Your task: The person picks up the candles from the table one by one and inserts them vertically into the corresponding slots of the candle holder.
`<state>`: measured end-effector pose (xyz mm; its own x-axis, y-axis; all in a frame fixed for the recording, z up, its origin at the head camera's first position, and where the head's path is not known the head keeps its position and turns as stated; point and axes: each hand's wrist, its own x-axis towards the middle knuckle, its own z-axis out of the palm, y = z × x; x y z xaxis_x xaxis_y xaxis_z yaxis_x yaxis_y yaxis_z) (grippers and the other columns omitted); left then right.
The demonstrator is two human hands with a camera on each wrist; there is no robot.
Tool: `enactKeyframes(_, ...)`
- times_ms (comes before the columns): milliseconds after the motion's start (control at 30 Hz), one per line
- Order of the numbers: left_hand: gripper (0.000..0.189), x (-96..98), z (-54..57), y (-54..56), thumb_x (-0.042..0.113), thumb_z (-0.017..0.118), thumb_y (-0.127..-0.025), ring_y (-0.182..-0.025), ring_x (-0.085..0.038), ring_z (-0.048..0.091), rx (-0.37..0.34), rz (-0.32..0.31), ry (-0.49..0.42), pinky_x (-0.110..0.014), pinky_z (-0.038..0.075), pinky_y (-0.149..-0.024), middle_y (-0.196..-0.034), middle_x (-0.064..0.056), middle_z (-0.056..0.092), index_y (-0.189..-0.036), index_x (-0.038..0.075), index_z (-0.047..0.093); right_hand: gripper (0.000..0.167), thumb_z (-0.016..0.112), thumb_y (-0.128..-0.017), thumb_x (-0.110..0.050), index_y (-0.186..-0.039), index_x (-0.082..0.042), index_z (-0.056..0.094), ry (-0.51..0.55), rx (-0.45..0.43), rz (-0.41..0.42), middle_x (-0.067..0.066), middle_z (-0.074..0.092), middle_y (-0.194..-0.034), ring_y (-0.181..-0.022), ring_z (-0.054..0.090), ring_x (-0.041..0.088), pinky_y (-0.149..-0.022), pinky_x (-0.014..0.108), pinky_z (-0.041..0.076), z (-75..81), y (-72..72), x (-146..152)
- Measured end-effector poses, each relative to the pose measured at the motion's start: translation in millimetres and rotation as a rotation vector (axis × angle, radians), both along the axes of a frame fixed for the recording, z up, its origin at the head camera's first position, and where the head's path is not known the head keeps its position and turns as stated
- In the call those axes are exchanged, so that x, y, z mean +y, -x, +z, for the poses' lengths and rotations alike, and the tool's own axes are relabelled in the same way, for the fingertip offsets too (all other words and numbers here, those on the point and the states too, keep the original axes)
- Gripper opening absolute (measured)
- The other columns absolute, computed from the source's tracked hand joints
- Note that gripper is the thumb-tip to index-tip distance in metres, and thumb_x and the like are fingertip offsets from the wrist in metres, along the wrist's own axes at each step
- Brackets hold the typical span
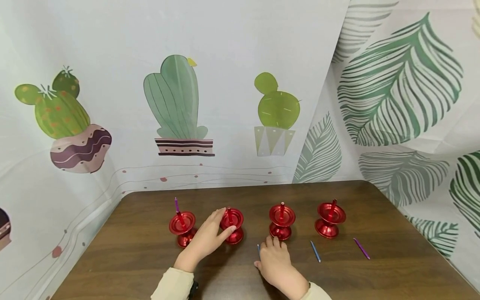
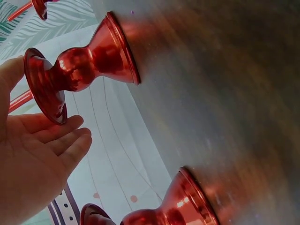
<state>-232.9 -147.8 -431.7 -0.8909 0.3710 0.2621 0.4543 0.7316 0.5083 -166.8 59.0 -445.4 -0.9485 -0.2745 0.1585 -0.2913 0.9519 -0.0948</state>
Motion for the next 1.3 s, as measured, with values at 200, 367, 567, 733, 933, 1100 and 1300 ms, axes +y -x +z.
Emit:
enactKeyframes(200,0.07,0.5,-0.3,0.5,0.042,0.062,-0.092,-0.132,-0.041,0.041,-0.003,0.007,-0.001,-0.054,0.036,-0.105,-0.141,-0.026,0.044,-0.14,-0.005,0.043,0.031,0.084,-0.068,-0.025,-0.086,-0.005,0.069,-0.031,0.137,0.022,0.009,0.056,-0.084,-0.088,0.054,0.029,-0.072,0.043,0.044,-3.0,2.1,-2.2)
enactKeyframes(367,0.069,0.9,-0.8,0.4,0.042,0.062,-0.092,-0.131,-0.042,0.041,-0.002,0.007,-0.002,-0.055,0.037,-0.104,-0.141,-0.026,0.045,-0.14,-0.005,0.043,0.026,0.084,-0.065,-0.017,-0.081,-0.007,0.066,-0.027,0.194,0.018,0.007,0.055,-0.078,-0.082,0.053,0.027,-0.067,0.04,0.043,-4.8,3.3,-3.0)
enactKeyframes(567,0.069,1.0,-0.9,0.0,0.041,0.063,-0.092,-0.131,-0.042,0.041,0.0,0.006,-0.003,-0.055,0.037,-0.104,-0.14,-0.025,0.045,-0.139,-0.005,0.043,0.015,0.076,-0.069,-0.004,-0.074,-0.008,0.062,-0.017,0.215,0.008,0.006,0.052,-0.075,-0.081,0.053,0.027,-0.063,0.038,0.043,-7.6,3.1,-5.2)
enactKeyframes(733,0.069,1.2,-1.3,0.5,0.04,0.063,-0.092,-0.131,-0.042,0.042,0.009,0.002,-0.002,-0.055,0.037,-0.104,-0.14,-0.026,0.046,-0.139,-0.006,0.043,0.012,0.074,-0.07,-0.003,-0.075,-0.008,0.064,-0.036,0.195,0.0,0.006,0.052,-0.076,-0.084,0.053,0.026,-0.064,0.038,0.043,-8.1,3.4,-6.8)
enactKeyframes(933,0.068,1.3,-2.1,0.3,0.039,0.064,-0.092,-0.131,-0.043,0.042,0.011,0.002,-0.003,-0.055,0.037,-0.104,-0.139,-0.026,0.046,-0.139,-0.006,0.044,0.012,0.073,-0.069,-0.004,-0.074,-0.009,0.063,-0.054,0.206,0.008,0.005,0.052,-0.075,-0.082,0.052,0.025,-0.063,0.036,0.042,-9.1,3.4,-6.9)
enactKeyframes(1100,0.068,2.2,-1.7,0.0,0.038,0.064,-0.092,-0.131,-0.042,0.042,0.007,0.002,-0.012,-0.055,0.037,-0.104,-0.14,-0.026,0.046,-0.139,-0.006,0.043,0.016,0.074,-0.068,-0.002,-0.075,-0.008,0.06,-0.051,0.228,0.028,0.005,0.05,-0.075,-0.08,0.052,0.023,-0.063,0.035,0.042,-7.2,2.3,-5.5)
enactKeyframes(1300,0.068,1.6,-2.3,0.7,0.039,0.063,-0.092,-0.131,-0.044,0.04,0.006,0.004,0.002,-0.057,0.036,-0.104,-0.14,-0.028,0.044,-0.139,-0.006,0.043,0.027,0.078,-0.062,0.0,-0.076,-0.007,0.057,-0.035,0.247,0.086,0.004,0.048,-0.075,-0.077,0.052,0.024,-0.064,0.036,0.042,-4.5,4.5,-1.0)
